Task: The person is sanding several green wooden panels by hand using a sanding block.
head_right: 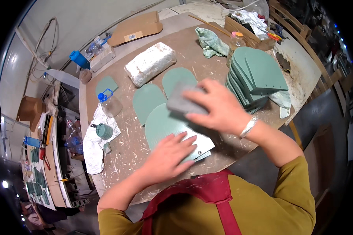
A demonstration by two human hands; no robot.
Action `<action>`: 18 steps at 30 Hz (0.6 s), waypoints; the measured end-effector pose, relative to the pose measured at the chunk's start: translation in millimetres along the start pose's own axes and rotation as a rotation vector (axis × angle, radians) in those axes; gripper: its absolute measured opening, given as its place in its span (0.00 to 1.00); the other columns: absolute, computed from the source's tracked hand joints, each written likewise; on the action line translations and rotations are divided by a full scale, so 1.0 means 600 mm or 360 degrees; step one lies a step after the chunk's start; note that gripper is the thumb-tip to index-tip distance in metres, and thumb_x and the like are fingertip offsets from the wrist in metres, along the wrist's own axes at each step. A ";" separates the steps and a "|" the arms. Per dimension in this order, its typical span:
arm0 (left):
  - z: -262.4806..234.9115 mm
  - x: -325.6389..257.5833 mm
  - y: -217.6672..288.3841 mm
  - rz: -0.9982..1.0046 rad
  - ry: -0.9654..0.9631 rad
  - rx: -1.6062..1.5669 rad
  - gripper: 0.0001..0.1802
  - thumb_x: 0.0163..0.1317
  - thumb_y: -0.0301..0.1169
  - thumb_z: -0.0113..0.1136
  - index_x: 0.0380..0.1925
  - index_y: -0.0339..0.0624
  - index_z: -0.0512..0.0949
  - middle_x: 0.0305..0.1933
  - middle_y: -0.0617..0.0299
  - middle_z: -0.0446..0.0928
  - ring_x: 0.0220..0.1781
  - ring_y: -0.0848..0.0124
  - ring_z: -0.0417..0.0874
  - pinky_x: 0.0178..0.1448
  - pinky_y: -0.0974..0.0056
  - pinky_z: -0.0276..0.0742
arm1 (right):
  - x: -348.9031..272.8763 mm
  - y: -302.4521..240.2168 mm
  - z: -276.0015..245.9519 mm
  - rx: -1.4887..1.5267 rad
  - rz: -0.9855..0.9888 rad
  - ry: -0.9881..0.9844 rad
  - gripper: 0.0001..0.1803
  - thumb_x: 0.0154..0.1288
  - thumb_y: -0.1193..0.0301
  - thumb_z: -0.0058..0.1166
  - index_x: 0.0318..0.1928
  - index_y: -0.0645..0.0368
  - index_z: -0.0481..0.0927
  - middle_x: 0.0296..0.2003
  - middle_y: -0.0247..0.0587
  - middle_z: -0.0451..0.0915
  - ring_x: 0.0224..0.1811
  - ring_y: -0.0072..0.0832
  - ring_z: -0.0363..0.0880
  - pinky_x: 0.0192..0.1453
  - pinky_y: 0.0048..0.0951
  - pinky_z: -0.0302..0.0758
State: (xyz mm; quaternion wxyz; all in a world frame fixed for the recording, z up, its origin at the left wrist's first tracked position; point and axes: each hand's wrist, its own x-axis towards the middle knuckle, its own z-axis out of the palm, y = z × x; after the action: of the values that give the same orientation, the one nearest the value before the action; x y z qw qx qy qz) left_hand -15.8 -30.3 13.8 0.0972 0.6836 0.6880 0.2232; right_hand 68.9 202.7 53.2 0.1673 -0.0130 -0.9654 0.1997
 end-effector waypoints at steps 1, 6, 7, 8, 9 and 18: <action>0.018 0.001 -0.002 0.0060 0.0003 0.0016 0.23 0.69 0.41 0.57 0.61 0.47 0.75 0.71 0.59 0.70 0.74 0.58 0.66 0.76 0.47 0.58 | 0.014 -0.016 0.016 -0.0163 -0.0109 -0.0109 0.29 0.57 0.57 0.65 0.60 0.48 0.80 0.49 0.53 0.74 0.52 0.49 0.75 0.59 0.43 0.73; 0.030 0.006 0.001 0.0083 0.0074 -0.0005 0.23 0.67 0.41 0.58 0.61 0.48 0.75 0.71 0.62 0.70 0.74 0.58 0.67 0.75 0.47 0.59 | 0.135 0.025 0.096 -0.0291 0.0065 -0.0121 0.28 0.59 0.55 0.63 0.60 0.46 0.80 0.47 0.52 0.74 0.53 0.47 0.74 0.59 0.43 0.72; 0.030 0.005 0.001 0.0072 0.0088 -0.0016 0.23 0.67 0.41 0.59 0.61 0.49 0.76 0.71 0.62 0.70 0.73 0.58 0.67 0.75 0.47 0.59 | 0.149 0.029 0.099 -0.0400 0.0047 -0.0135 0.28 0.59 0.55 0.62 0.60 0.45 0.79 0.47 0.52 0.74 0.53 0.47 0.74 0.59 0.43 0.73; 0.029 0.002 -0.002 0.0046 0.0114 -0.0022 0.24 0.67 0.41 0.59 0.61 0.49 0.76 0.71 0.63 0.70 0.73 0.58 0.67 0.75 0.47 0.59 | 0.150 0.015 0.083 -0.0348 0.0006 -0.0143 0.28 0.59 0.54 0.62 0.60 0.45 0.79 0.47 0.52 0.74 0.53 0.47 0.74 0.58 0.43 0.73; 0.028 -0.001 -0.005 0.0043 0.0135 0.0000 0.24 0.66 0.41 0.60 0.61 0.49 0.76 0.71 0.63 0.70 0.73 0.59 0.67 0.74 0.48 0.60 | 0.140 0.000 0.055 -0.0296 -0.0034 -0.0152 0.28 0.59 0.54 0.63 0.60 0.45 0.79 0.47 0.52 0.74 0.53 0.47 0.74 0.58 0.43 0.73; 0.032 -0.001 -0.001 0.0045 0.0148 0.0003 0.25 0.63 0.42 0.63 0.60 0.50 0.76 0.70 0.64 0.71 0.72 0.60 0.68 0.74 0.48 0.60 | 0.138 0.031 0.037 -0.0268 0.0179 -0.0297 0.29 0.62 0.52 0.58 0.63 0.46 0.76 0.44 0.52 0.74 0.49 0.49 0.76 0.55 0.43 0.74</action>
State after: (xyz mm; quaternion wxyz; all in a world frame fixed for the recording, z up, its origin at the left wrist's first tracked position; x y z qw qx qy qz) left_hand -7.8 -27.7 -3.5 0.0614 0.6821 0.6824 0.2555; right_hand -17.6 218.8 53.0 0.0637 -0.0624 -0.9879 0.1272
